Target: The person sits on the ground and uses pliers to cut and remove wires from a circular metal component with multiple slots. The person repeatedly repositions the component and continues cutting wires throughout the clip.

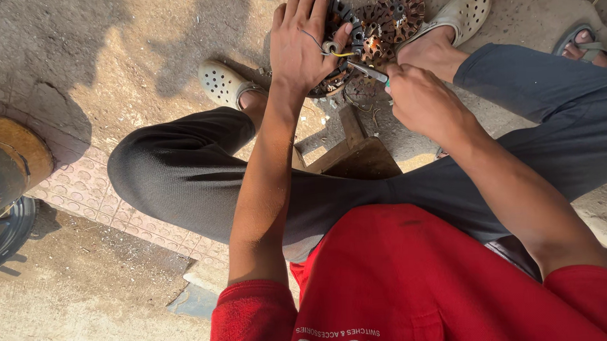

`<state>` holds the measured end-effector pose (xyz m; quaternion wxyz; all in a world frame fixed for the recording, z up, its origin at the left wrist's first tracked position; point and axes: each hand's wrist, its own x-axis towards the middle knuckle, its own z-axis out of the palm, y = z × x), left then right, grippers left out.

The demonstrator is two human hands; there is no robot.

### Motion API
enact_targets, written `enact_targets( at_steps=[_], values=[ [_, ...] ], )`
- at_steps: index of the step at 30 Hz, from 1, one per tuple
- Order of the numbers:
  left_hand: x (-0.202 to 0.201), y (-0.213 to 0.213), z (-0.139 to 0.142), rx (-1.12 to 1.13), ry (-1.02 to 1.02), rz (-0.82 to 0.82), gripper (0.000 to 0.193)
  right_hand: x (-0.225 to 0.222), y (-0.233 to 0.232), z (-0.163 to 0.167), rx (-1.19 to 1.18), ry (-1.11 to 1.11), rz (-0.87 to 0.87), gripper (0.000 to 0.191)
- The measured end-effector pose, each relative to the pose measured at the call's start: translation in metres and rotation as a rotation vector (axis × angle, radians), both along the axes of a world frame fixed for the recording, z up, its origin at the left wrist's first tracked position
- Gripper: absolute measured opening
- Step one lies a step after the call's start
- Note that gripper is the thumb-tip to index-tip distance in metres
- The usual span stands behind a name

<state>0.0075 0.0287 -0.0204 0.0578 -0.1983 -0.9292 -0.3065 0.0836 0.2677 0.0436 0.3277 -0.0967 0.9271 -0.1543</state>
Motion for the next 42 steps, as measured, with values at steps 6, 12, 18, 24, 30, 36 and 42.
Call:
enact_targets(
  at_steps=[6, 12, 18, 24, 30, 36, 42],
  values=[
    [-0.005, 0.000, 0.004, 0.016, -0.002, -0.015, 0.062, 0.012, -0.011, -0.024, -0.106, 0.369, 0.027, 0.054],
    [-0.004, -0.001, 0.006, -0.019, -0.037, -0.004, 0.066, -0.004, 0.018, -0.038, -0.290, -0.264, -0.216, 0.052],
    [-0.005, -0.001, 0.003, -0.029, -0.032, -0.012, 0.065, -0.007, 0.029, -0.038, -0.471, -0.340, -0.143, 0.044],
    [-0.007, 0.003, -0.001, -0.152, -0.042, -0.012, 0.056, 0.007, 0.023, -0.037, -0.248, 0.087, -0.133, 0.031],
    [-0.009, 0.004, -0.003, -0.167, -0.043, 0.022, 0.059, 0.001, 0.026, -0.039, -0.104, 0.788, 0.147, 0.029],
    [-0.006, 0.005, -0.007, -0.135, -0.042, 0.059, 0.058, 0.005, 0.029, -0.037, -0.019, 0.976, 0.072, 0.042],
    [0.002, 0.011, -0.013, -0.082, 0.018, 0.151, 0.055, 0.020, 0.027, -0.027, -0.010, 0.730, 0.056, 0.030]
  ],
)
